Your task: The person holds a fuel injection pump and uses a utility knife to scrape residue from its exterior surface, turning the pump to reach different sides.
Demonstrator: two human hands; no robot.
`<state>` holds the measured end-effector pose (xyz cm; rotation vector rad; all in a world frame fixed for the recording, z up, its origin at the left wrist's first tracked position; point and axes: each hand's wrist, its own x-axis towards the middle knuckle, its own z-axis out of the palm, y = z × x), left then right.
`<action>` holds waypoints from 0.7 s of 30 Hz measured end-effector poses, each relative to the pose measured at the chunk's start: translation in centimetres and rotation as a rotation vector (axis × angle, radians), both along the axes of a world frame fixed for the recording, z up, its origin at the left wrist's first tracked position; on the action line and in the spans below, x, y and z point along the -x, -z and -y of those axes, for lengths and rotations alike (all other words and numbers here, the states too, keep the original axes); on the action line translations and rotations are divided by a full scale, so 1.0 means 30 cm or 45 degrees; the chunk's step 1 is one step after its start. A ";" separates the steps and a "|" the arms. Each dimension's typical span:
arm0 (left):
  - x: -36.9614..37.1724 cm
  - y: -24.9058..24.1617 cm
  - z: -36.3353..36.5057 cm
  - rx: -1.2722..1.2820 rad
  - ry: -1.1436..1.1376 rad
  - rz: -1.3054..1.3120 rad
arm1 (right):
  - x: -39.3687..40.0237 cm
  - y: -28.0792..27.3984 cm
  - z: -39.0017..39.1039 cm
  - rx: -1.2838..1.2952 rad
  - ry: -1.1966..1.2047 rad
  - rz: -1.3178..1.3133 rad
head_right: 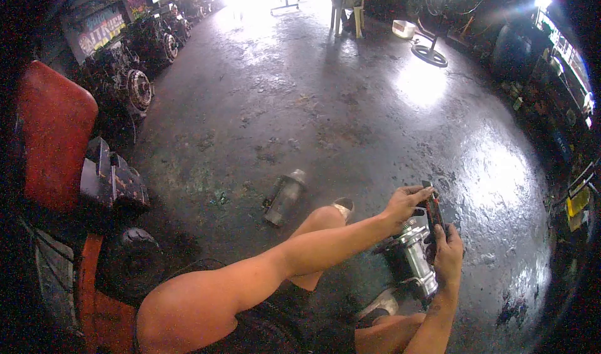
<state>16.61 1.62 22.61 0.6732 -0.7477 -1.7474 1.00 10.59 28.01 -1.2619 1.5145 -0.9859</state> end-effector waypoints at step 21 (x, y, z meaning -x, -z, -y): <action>-0.002 0.000 0.002 -0.019 0.012 0.023 | -0.002 0.000 -0.002 0.048 -0.052 -0.077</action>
